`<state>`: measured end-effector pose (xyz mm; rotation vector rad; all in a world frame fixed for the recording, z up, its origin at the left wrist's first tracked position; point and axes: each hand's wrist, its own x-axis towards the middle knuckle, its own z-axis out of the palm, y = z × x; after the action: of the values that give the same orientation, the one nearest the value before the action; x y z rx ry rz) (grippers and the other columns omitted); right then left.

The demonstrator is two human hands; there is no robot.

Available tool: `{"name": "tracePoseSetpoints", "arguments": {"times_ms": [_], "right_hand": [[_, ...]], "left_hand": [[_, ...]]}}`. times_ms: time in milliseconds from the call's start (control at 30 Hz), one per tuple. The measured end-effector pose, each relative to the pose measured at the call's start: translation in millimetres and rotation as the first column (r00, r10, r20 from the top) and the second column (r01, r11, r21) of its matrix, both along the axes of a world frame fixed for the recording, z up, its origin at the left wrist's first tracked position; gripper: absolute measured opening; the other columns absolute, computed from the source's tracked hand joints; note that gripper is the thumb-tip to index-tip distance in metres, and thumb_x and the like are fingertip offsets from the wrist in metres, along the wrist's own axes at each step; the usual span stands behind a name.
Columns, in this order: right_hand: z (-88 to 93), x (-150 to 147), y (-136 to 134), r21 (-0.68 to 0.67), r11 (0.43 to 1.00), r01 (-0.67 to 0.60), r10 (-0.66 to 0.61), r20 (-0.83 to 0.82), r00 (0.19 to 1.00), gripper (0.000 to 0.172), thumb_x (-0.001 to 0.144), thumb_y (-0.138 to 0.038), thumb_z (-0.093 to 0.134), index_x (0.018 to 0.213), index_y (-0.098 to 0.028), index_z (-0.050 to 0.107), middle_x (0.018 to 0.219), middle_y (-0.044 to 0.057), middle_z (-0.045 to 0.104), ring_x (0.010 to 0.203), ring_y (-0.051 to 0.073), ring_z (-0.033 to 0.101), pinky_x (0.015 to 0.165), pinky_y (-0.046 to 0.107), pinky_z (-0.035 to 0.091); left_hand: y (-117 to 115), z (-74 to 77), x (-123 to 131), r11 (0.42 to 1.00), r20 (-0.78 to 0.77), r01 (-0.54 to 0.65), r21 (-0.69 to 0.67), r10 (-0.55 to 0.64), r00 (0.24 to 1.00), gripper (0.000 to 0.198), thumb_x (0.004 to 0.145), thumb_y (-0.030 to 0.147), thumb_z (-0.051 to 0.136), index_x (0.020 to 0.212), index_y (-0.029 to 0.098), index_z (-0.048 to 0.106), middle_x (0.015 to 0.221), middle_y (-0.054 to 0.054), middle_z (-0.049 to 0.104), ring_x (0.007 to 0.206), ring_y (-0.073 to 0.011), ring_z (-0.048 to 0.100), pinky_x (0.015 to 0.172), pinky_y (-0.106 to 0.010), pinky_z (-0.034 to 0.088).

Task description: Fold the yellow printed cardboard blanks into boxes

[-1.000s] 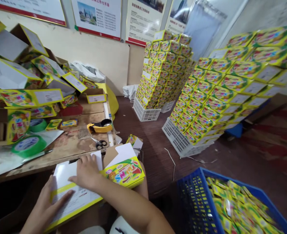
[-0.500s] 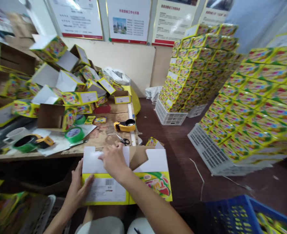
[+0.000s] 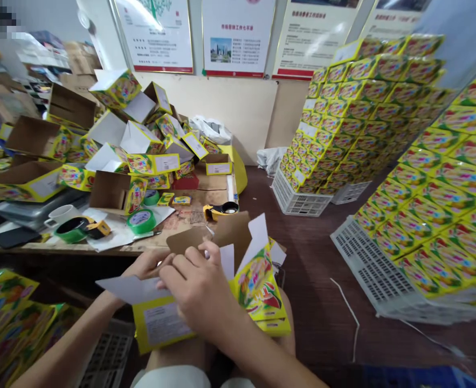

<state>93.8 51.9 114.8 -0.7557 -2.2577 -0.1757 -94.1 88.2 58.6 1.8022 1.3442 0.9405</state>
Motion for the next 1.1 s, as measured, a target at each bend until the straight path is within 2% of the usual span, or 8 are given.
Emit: {"name": "tracePoseSetpoints", "arguments": {"times_ms": [300,467,567,700,833,933,1033,1100], "right_hand": [[-16.3,6.4,-8.8,-0.279,0.948,0.155,-0.142,0.066,0.988,0.028,0.094,-0.021,0.038,0.071,-0.02,0.053,0.068,0.001,0.06,0.069,0.016,0.047,0.077,0.035,0.023],[-54.3,-0.8,25.4,-0.513,0.78,0.358,-0.192,0.349,0.917,0.03,0.094,-0.025,0.04,0.075,-0.021,0.063,0.07,0.004,0.067,0.068,0.019,0.057,0.074,0.036,0.028],[-69.5,-0.2,29.9,-0.555,0.734,0.392,-0.141,0.44,0.887,0.028,0.091,-0.026,0.045,0.075,-0.02,0.066,0.074,0.008,0.068,0.073,0.022,0.06,0.075,0.038,0.033],[-57.8,17.2,9.5,-0.368,0.882,0.294,-0.257,0.148,0.955,0.019,0.088,-0.017,0.047,0.084,-0.02,0.066,0.089,0.008,0.066,0.089,0.022,0.059,0.088,0.04,0.036],[-47.1,49.0,-9.3,-0.239,0.861,0.448,-0.508,-0.378,0.774,0.042,0.089,-0.026,0.05,0.13,-0.022,0.046,0.133,0.012,0.048,0.124,0.027,0.042,0.104,0.047,0.03],[-59.9,63.4,-12.2,-0.436,0.846,0.306,-0.431,-0.222,0.875,0.057,0.091,-0.033,0.047,0.144,-0.023,0.028,0.145,0.01,0.038,0.133,0.025,0.034,0.107,0.048,0.03],[-74.6,64.8,-10.6,-0.603,0.787,0.13,-0.158,0.008,0.987,0.038,0.091,-0.036,0.048,0.128,-0.026,0.053,0.133,0.007,0.054,0.129,0.025,0.042,0.111,0.052,0.022],[-77.1,63.5,-5.1,-0.676,0.731,0.088,-0.152,-0.036,0.988,0.03,0.091,-0.04,0.048,0.114,-0.027,0.063,0.122,0.006,0.063,0.122,0.025,0.05,0.11,0.053,0.024]], "left_hand": [[-31.8,-20.8,2.7,0.855,0.103,-0.51,0.091,0.501,0.859,0.032,0.087,0.037,0.045,0.062,0.019,0.04,0.051,0.005,0.039,0.049,-0.0087,0.037,0.046,-0.018,0.028],[-37.7,-26.3,11.9,0.793,0.141,-0.599,0.109,0.584,0.799,0.023,0.087,0.033,0.045,0.082,0.015,0.059,0.073,-0.002,0.063,0.069,-0.0154,0.056,0.062,-0.02,0.043],[-37.7,-31.3,21.0,0.907,0.035,-0.378,0.187,0.378,0.925,0.036,0.087,0.024,0.043,0.119,0.016,0.056,0.114,-0.008,0.064,0.107,-0.0222,0.058,0.092,-0.028,0.044],[-32.7,-37.7,28.3,0.967,-0.378,0.107,0.231,-0.012,0.926,0.071,0.075,0.0,0.029,0.144,0.019,0.03,0.15,-0.004,0.031,0.14,-0.0184,0.024,0.115,-0.039,0.02],[-25.9,-37.8,32.7,0.962,-0.554,0.177,0.208,-0.033,0.832,0.065,0.082,0.004,0.031,0.145,0.018,0.026,0.151,-0.007,0.026,0.141,-0.0203,0.021,0.115,-0.045,0.019],[-24.9,-33.7,39.6,0.964,-0.58,0.158,0.212,-0.006,0.815,0.057,0.091,0.022,0.038,0.146,0.018,0.024,0.151,-0.01,0.024,0.141,-0.0254,0.02,0.113,-0.05,0.02],[-26.7,-29.3,45.2,0.959,-0.593,0.185,0.216,-0.022,0.805,0.061,0.091,0.039,0.044,0.146,0.024,0.023,0.153,-0.009,0.017,0.141,-0.0308,0.015,0.111,-0.056,0.018],[-27.8,-26.6,46.4,0.95,-0.6,0.234,0.206,-0.066,0.798,0.062,0.089,0.049,0.047,0.145,0.031,0.026,0.154,-0.007,0.016,0.141,-0.0332,0.013,0.11,-0.058,0.015]]}}
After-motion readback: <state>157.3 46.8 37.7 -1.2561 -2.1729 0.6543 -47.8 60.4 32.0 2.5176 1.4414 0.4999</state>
